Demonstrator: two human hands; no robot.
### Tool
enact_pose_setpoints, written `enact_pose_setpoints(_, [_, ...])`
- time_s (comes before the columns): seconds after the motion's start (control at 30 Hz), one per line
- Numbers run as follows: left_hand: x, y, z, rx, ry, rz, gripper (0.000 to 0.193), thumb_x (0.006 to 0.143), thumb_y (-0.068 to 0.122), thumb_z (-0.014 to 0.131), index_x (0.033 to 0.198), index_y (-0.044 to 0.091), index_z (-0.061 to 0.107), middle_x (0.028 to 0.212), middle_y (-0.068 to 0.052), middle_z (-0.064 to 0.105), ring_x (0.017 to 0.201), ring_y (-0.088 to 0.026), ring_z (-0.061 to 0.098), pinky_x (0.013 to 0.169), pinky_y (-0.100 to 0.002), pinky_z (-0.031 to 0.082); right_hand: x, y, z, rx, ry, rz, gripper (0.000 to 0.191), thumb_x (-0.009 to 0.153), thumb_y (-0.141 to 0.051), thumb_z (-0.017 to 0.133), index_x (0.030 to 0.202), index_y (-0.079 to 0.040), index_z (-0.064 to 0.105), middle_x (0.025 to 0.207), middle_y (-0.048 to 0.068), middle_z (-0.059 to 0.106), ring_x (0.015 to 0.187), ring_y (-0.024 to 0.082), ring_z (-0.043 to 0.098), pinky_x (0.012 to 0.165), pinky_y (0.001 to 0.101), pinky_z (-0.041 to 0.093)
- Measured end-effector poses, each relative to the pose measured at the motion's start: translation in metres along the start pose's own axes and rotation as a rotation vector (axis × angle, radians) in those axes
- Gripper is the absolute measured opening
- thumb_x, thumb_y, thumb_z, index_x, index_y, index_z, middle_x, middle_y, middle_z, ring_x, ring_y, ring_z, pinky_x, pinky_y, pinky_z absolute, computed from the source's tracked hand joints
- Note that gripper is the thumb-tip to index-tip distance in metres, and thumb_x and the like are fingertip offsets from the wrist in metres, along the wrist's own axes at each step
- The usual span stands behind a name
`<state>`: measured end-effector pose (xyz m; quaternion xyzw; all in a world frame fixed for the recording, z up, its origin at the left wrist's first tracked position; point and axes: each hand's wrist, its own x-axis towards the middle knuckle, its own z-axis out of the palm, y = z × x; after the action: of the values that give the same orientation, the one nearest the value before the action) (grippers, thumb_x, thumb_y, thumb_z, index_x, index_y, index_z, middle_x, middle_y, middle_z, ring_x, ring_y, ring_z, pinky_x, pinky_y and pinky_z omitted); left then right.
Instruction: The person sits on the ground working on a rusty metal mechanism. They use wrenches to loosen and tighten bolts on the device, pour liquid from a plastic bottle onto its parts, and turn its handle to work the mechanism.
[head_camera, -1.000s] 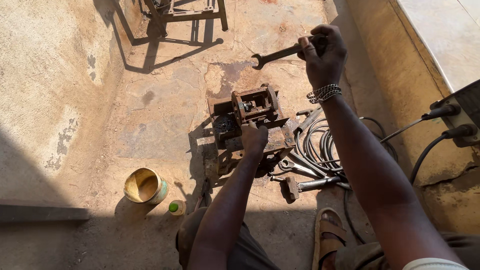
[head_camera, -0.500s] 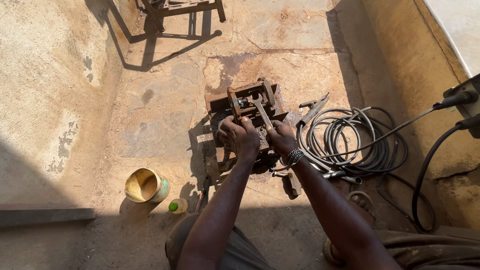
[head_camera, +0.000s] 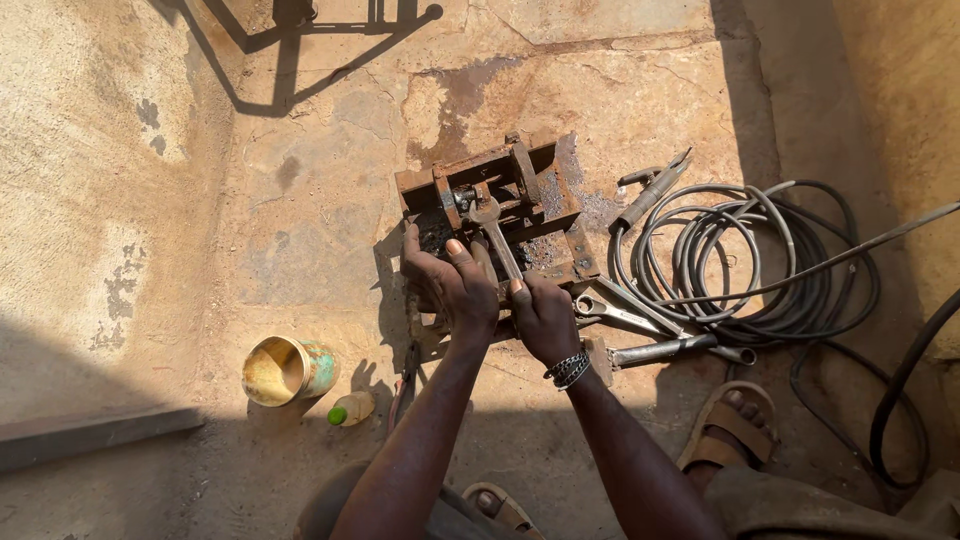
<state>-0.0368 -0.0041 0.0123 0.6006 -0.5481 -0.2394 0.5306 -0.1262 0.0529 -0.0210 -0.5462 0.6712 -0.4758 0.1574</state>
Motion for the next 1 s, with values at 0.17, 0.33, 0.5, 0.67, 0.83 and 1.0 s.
enact_pose_setpoints(0.17, [0.000, 0.002, 0.000, -0.528, -0.093, -0.355, 0.057, 0.099, 0.025, 0.041, 0.149, 0.004, 0.022, 0.134, -0.016, 0.033, 0.105, -0.022, 0.046, 0.078, -0.046, 0.052, 0.011, 0.037, -0.136, 0.634, 0.274, 0.012, 0.022, 0.121, -0.021, 0.047, 0.116, -0.002, 0.058, 0.074, 0.007, 0.063, 0.062, 0.013, 0.061, 0.057, 0.0255, 0.046])
enact_pose_setpoints(0.33, [-0.003, -0.003, 0.001, -0.331, -0.058, -0.099, 0.055, 0.107, 0.025, 0.042, 0.152, 0.001, 0.023, 0.135, -0.020, 0.041, 0.116, -0.021, 0.048, 0.098, -0.042, 0.051, 0.034, -0.023, -0.104, 1.008, 1.087, -0.185, 0.033, 0.121, -0.027, 0.041, 0.134, 0.002, 0.050, 0.071, 0.004, 0.049, 0.057, 0.014, 0.042, 0.057, 0.0255, 0.043])
enact_pose_setpoints(0.5, [0.002, -0.005, -0.002, 0.133, -0.063, -0.056, 0.059, 0.104, 0.029, 0.045, 0.154, 0.003, 0.031, 0.128, -0.015, 0.050, 0.118, -0.027, 0.046, 0.111, -0.049, 0.031, 0.004, 0.005, -0.002, 0.250, -0.044, 0.077, 0.030, 0.112, -0.027, 0.049, 0.096, -0.004, 0.058, 0.066, 0.007, 0.057, 0.058, 0.013, 0.054, 0.053, 0.0296, 0.043])
enact_pose_setpoints(0.67, [-0.003, -0.011, -0.005, -0.054, -0.063, -0.002, 0.059, 0.109, 0.034, 0.040, 0.154, -0.002, 0.026, 0.143, -0.021, 0.035, 0.134, -0.030, 0.036, 0.115, -0.048, 0.026, 0.010, 0.030, -0.142, 0.591, 0.349, -0.032, 0.024, 0.122, -0.020, 0.041, 0.117, 0.000, 0.055, 0.076, 0.008, 0.060, 0.060, 0.013, 0.055, 0.055, 0.0262, 0.045])
enact_pose_setpoints(0.83, [-0.003, -0.011, -0.007, 0.142, -0.049, 0.016, 0.058, 0.107, 0.034, 0.041, 0.153, 0.000, 0.033, 0.139, -0.019, 0.043, 0.131, -0.030, 0.040, 0.115, -0.050, 0.023, 0.045, -0.040, -0.116, 0.567, 1.135, -0.120, 0.037, 0.120, -0.026, 0.038, 0.143, 0.002, 0.046, 0.065, 0.003, 0.046, 0.046, 0.011, 0.036, 0.043, 0.0230, 0.037])
enact_pose_setpoints(1.0, [-0.003, -0.006, -0.005, 0.085, -0.081, -0.039, 0.061, 0.104, 0.034, 0.043, 0.153, 0.000, 0.032, 0.139, -0.021, 0.042, 0.125, -0.031, 0.040, 0.112, -0.050, 0.026, -0.001, -0.001, -0.018, 0.133, -0.071, 0.141, 0.030, 0.110, -0.023, 0.048, 0.087, -0.006, 0.057, 0.061, 0.004, 0.055, 0.051, 0.014, 0.051, 0.047, 0.0308, 0.040])
